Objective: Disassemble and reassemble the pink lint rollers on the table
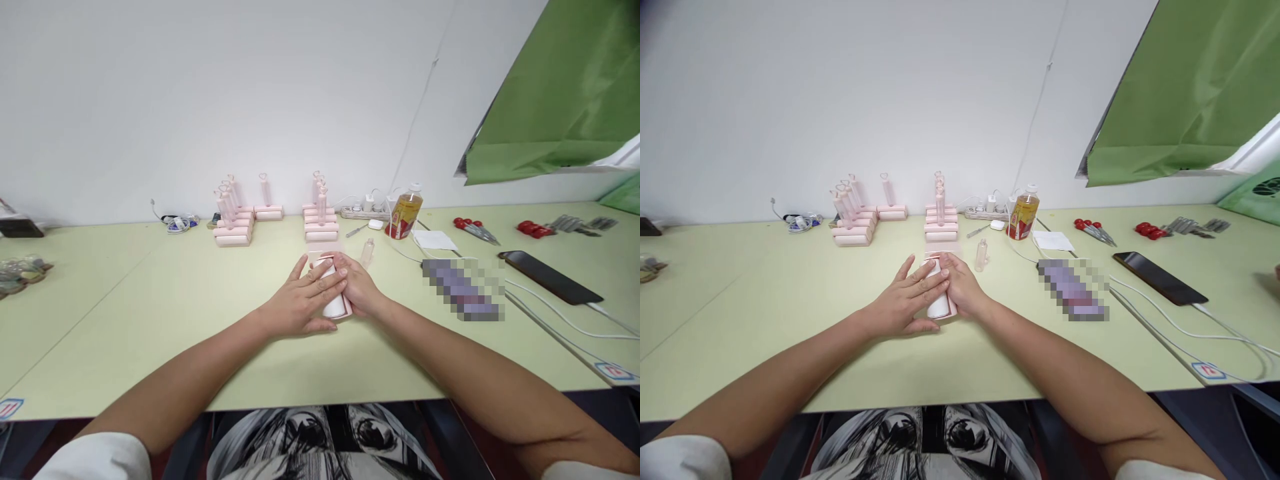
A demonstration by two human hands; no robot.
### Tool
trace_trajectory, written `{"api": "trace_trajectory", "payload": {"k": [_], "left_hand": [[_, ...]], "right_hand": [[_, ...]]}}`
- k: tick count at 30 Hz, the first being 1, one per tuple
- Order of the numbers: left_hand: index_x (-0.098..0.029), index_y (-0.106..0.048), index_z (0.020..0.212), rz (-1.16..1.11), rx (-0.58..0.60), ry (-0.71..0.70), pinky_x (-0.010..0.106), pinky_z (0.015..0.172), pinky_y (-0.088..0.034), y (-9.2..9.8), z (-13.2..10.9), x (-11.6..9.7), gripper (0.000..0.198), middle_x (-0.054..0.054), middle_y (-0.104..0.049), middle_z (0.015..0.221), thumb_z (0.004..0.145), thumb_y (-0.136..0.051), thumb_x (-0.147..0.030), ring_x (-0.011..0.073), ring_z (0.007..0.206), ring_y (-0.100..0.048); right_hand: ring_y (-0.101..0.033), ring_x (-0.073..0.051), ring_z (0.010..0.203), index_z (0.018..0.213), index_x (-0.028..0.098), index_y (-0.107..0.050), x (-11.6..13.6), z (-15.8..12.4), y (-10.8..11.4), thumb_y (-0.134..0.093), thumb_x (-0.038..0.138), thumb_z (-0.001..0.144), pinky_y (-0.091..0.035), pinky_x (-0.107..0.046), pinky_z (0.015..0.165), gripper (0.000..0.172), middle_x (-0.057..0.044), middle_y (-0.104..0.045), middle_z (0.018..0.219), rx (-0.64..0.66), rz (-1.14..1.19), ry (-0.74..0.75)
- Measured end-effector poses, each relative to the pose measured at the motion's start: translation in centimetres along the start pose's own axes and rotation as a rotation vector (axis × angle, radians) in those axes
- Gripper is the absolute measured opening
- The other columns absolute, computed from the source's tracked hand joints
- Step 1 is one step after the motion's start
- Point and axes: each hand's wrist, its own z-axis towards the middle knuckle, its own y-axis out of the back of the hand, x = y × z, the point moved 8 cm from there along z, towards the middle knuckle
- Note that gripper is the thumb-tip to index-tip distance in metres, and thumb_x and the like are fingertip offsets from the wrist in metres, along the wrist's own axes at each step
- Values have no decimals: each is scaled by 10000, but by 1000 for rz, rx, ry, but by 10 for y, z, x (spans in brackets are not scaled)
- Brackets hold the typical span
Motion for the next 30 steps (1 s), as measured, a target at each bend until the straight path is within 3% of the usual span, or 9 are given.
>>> {"api": "trace_trajectory", "payload": {"k": [4, 7, 9, 13, 16, 20, 22, 24, 30], "left_hand": [[-222, -343, 1473, 2, 53, 48, 581, 1165, 16, -4, -10, 18, 762, 133, -418, 1483, 844, -511, -618, 316, 1449, -208], [-197, -537, 1332, 92, 122, 381, 659, 1130, 16, -9, -30, 71, 626, 139, -583, 1333, 849, -503, -593, 358, 1415, -283], [-192, -598, 1250, 177, 83, 604, 691, 1114, -13, -1, -46, 104, 523, 138, -610, 1297, 890, -457, -543, 365, 1402, -307], [-193, -568, 1274, 270, -80, 738, 696, 1112, -30, 22, -60, 127, 500, 141, -513, 1407, 904, -440, -505, 361, 1431, -240], [-198, -547, 1291, 233, -158, 706, 672, 1119, -103, 29, -56, 119, 456, 143, -491, 1427, 921, -430, -436, 349, 1422, -272], [-216, -485, 1339, -90, -227, 475, 511, 1074, -359, 17, -29, 69, 469, 139, -547, 1367, 909, -468, -405, 291, 1307, -468], [-224, -313, 1444, -383, -211, 534, 413, 882, -517, 1, -19, 51, 632, 140, -607, 1267, 887, -516, -445, 245, 1050, -646], [-243, -153, 1481, -667, -225, 660, 300, 652, -543, -14, -15, 40, 802, 106, -648, 1136, 843, -593, -448, 163, 741, -680], [-266, -142, 1439, -947, -430, 808, 226, 558, -499, -20, -23, 44, 856, 53, -623, 1019, 790, -669, -455, 108, 628, -629]], "right_hand": [[-645, -204, 803, 942, 247, -623, 18, 7, 18, -613, 674, 739, -505, -313, 671, 473, -28, -708, 886, -86, -122, 168], [-629, -199, 763, 945, 257, -603, 40, 11, 41, -557, 714, 755, -474, -300, 612, 497, -28, -705, 896, -225, -141, 314], [-624, -201, 755, 949, 261, -598, 51, 13, 51, -540, 711, 772, -458, -302, 603, 487, -30, -700, 895, -272, -104, 372], [-596, -184, 688, 940, 257, -594, 55, 15, 53, -600, 662, 760, -430, -292, 578, 443, -26, -685, 868, -257, -60, 356], [-561, -176, 641, 930, 258, -599, 43, 16, 50, -614, 667, 738, -412, -283, 559, 452, -6, -658, 780, -265, -72, 271], [-506, -168, 600, 842, 242, -608, 28, 12, 42, -595, 706, 724, -393, -278, 536, 479, 7, -583, 663, -313, -179, 201], [-493, -165, 603, 817, 237, -604, 27, 7, 32, -574, 711, 741, -397, -279, 545, 481, 8, -564, 662, -296, -264, 244], [-493, -166, 611, 853, 241, -604, 28, 4, 19, -528, 703, 785, -402, -279, 554, 473, 7, -565, 679, -233, -327, 291], [-495, -164, 636, 769, 184, -569, 26, 2, 2, -381, 674, 878, -396, -276, 572, 536, -16, -566, 694, -68, -506, 309]]}}
